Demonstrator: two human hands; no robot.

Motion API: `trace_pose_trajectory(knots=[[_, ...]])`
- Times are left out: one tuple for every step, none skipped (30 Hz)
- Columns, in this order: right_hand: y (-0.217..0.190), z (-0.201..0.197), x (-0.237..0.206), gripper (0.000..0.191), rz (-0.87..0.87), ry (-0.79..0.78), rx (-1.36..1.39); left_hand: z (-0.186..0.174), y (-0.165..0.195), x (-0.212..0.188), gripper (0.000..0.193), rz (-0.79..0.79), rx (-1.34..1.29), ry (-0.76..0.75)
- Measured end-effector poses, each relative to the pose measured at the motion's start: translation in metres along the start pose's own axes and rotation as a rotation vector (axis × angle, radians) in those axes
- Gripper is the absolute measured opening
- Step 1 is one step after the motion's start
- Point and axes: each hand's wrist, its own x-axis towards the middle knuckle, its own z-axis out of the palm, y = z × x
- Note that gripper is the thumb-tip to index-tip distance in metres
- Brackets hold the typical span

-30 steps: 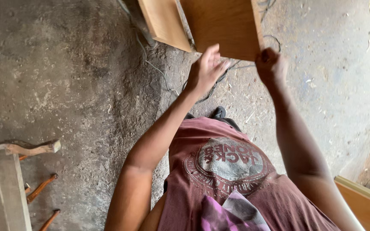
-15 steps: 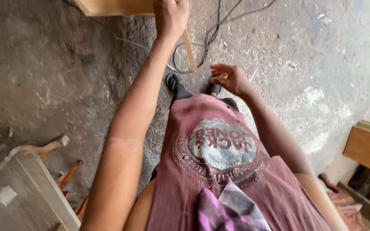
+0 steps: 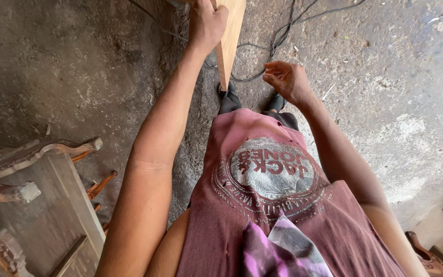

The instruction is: The person brushes wood stain from a can onto a wooden board, coating its surface. They then set the board aside, wipe a second board with a cloth, and continue brushing stain onto the second board, holding the can in one hand while working.

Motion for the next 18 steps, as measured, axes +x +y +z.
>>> trace_pose_trajectory(knots=[[0.0,0.001,-0.002,0.042,-0.001,-0.004,-0.021,0.001,0.002,-0.004,0.016,-0.061,-0.02,-0.011],[0.0,0.003,-0.004,0.042,-0.006,-0.01,-0.023,0.003,0.003,-0.007,0.017,-0.121,-0.041,-0.023],[-0.001,0.005,-0.005,0.043,-0.013,-0.013,-0.025,0.004,0.005,-0.008,0.019,-0.177,-0.064,-0.035],[-0.001,0.008,-0.007,0.044,-0.02,-0.016,-0.028,0.005,0.007,-0.009,0.02,-0.131,-0.039,0.006],[-0.002,0.011,-0.008,0.046,-0.01,-0.023,-0.031,0.006,0.008,-0.011,0.021,-0.083,-0.016,0.048],[-0.004,0.013,-0.01,0.049,-0.006,-0.027,-0.035,0.006,0.01,-0.01,0.022,-0.032,0.008,0.095],[-0.006,0.016,-0.01,0.052,-0.002,-0.032,-0.041,0.006,0.013,-0.01,0.023,-0.07,-0.009,0.078],[-0.01,0.016,-0.01,0.057,-0.051,0.003,-0.079,0.006,0.017,-0.011,0.024,-0.112,-0.026,0.061],[-0.015,0.017,-0.009,0.063,-0.101,0.036,-0.116,0.005,0.02,-0.012,0.025,-0.155,-0.041,0.044],[-0.019,0.015,-0.006,0.068,-0.154,0.071,-0.153,0.006,0.023,-0.014,0.03,-0.261,-0.066,-0.026],[-0.026,0.013,-0.002,0.07,-0.192,0.096,-0.146,0.006,0.027,-0.015,0.034,-0.363,-0.092,-0.096],[-0.034,0.009,0.004,0.071,-0.236,0.12,-0.14,0.007,0.032,-0.017,0.039,-0.46,-0.119,-0.163],[-0.044,0.006,0.012,0.072,-0.284,0.143,-0.136,0.006,0.037,-0.021,0.06,-0.348,-0.137,-0.078],[-0.054,0.001,0.021,0.072,-0.231,0.19,-0.06,0.006,0.043,-0.026,0.084,-0.235,-0.154,0.008],[-0.066,-0.004,0.033,0.072,-0.175,0.233,0.017,0.005,0.046,-0.031,0.088,-0.254,-0.199,-0.021],[-0.077,-0.007,0.045,0.073,-0.115,0.274,0.095,0.006,0.05,-0.035,0.092,-0.276,-0.244,-0.054],[-0.088,-0.008,0.057,0.075,-0.135,0.29,-0.014,0.009,0.053,-0.042,0.087,-0.265,-0.236,-0.089],[-0.099,-0.007,0.07,0.077,-0.154,0.306,-0.124,0.012,0.055,-0.048,0.083,-0.254,-0.227,-0.124]])
